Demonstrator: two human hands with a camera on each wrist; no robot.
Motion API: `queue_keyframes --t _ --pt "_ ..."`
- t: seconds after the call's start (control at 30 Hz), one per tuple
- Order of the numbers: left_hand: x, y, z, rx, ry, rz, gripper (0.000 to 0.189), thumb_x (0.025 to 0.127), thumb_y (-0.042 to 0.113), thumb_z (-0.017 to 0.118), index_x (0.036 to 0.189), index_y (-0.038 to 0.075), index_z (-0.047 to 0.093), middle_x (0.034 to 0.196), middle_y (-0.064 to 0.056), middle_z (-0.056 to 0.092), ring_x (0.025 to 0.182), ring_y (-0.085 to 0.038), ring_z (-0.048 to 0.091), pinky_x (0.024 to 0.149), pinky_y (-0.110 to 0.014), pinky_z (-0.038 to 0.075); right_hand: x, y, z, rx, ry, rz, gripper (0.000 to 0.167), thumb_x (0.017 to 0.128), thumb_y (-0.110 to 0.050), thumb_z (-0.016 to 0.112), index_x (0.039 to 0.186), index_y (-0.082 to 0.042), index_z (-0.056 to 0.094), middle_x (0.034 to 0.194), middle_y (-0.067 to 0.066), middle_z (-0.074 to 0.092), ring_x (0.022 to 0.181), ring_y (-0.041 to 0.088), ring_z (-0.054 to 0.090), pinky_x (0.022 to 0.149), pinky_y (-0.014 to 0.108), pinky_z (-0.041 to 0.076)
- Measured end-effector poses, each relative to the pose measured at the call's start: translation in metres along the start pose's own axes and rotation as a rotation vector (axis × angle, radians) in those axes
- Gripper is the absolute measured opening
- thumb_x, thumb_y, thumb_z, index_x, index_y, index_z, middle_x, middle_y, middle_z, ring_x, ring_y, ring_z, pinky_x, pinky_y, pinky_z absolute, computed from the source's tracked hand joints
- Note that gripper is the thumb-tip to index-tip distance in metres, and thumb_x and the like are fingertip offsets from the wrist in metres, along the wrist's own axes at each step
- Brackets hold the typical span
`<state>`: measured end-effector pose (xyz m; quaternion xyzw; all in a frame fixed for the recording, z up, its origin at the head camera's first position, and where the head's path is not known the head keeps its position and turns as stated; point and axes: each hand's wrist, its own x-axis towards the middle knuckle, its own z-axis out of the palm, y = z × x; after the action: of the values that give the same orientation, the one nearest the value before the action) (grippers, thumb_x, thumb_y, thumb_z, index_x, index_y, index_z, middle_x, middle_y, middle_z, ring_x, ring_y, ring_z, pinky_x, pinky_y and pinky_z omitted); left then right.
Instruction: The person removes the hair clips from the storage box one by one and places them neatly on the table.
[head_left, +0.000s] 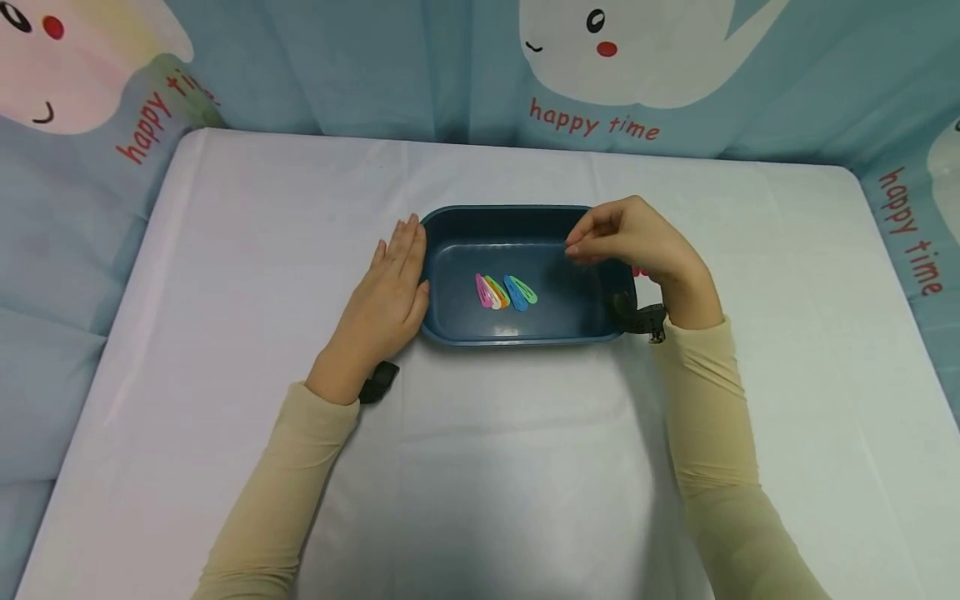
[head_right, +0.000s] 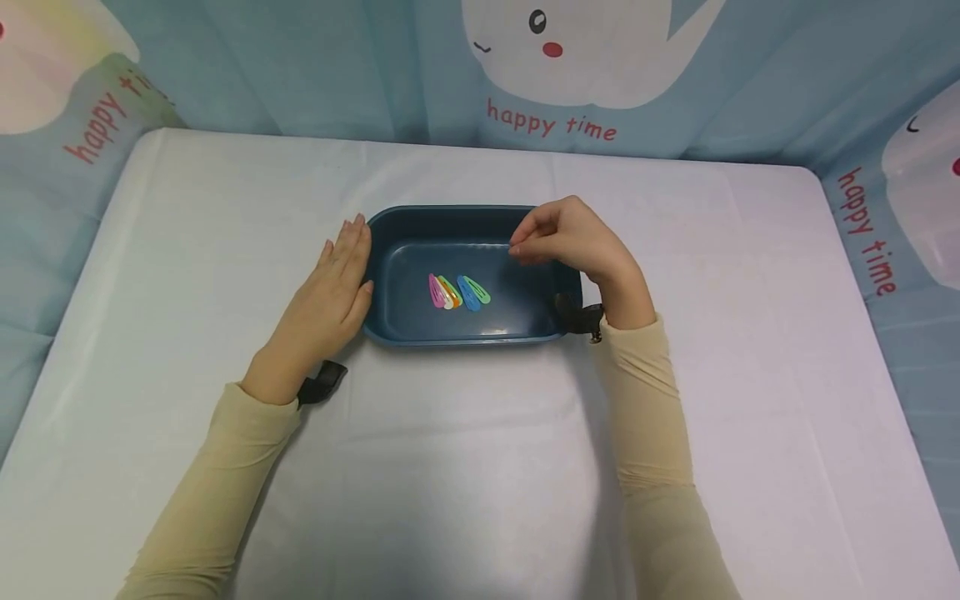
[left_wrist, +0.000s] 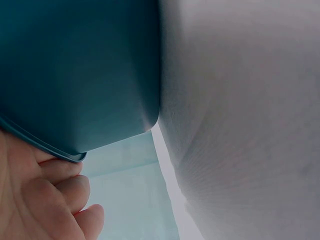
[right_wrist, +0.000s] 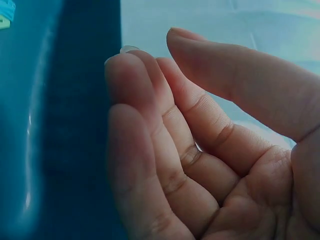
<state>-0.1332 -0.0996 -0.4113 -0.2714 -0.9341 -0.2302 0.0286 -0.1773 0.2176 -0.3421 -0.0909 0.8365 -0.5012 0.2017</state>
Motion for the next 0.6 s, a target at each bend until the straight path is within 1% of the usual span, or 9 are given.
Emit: queue_keyframes --t 0.13,0.23,0.37,0.47,0.6 --pt "0.001 -0.001 0.001 -0.002 -0.004 0.002 0.060 0.099 0.018 0.035 0.147 -0.009 0.012 0.156 -0.019 0.006 0.143 -0.028 0.003 0.114 -0.044 0.006 0.009 -0.002 0.008 -0.003 -0.037 0.001 0.012 0.087 -0.004 0.064 0.091 0.007 0.067 0.082 0.007 0.070 0.077 0.019 0.068 0.073 0.030 0.054" --pt "0.001 -0.001 0.001 -0.006 0.000 0.004 0.060 0.098 0.018 0.036 0.147 -0.009 0.012 0.156 -0.019 0.007 0.143 -0.028 0.003 0.114 -0.044 0.007 0.015 -0.003 0.014 0.001 -0.062 0.007 0.011 0.087 -0.003 0.064 0.090 0.008 0.067 0.081 0.008 0.070 0.078 0.025 0.067 0.072 0.030 0.054" --pt "0.001 -0.001 0.002 -0.008 0.004 0.006 0.060 0.098 0.018 0.036 0.147 -0.008 0.012 0.156 -0.019 0.007 0.143 -0.029 0.004 0.114 -0.044 0.007 0.023 -0.003 0.021 -0.030 -0.105 0.005 0.012 0.086 -0.005 0.066 0.087 0.007 0.067 0.079 0.010 0.069 0.079 0.032 0.066 0.072 0.029 0.054" --pt "0.001 -0.001 0.002 -0.003 0.006 0.009 0.061 0.098 0.017 0.036 0.147 -0.008 0.011 0.156 -0.018 0.007 0.143 -0.030 0.005 0.114 -0.044 0.007 0.028 -0.003 0.026 -0.064 -0.133 0.007 0.012 0.086 -0.006 0.067 0.087 0.006 0.067 0.078 0.012 0.069 0.077 0.029 0.067 0.072 0.029 0.054" --pt "0.001 -0.002 0.002 0.001 0.006 0.009 0.060 0.098 0.017 0.036 0.147 -0.008 0.011 0.156 -0.018 0.006 0.143 -0.031 0.006 0.114 -0.044 0.007 0.034 -0.002 0.030 -0.088 -0.154 0.030 0.011 0.086 -0.005 0.066 0.086 0.006 0.067 0.079 0.011 0.069 0.073 0.023 0.066 0.071 0.030 0.054"
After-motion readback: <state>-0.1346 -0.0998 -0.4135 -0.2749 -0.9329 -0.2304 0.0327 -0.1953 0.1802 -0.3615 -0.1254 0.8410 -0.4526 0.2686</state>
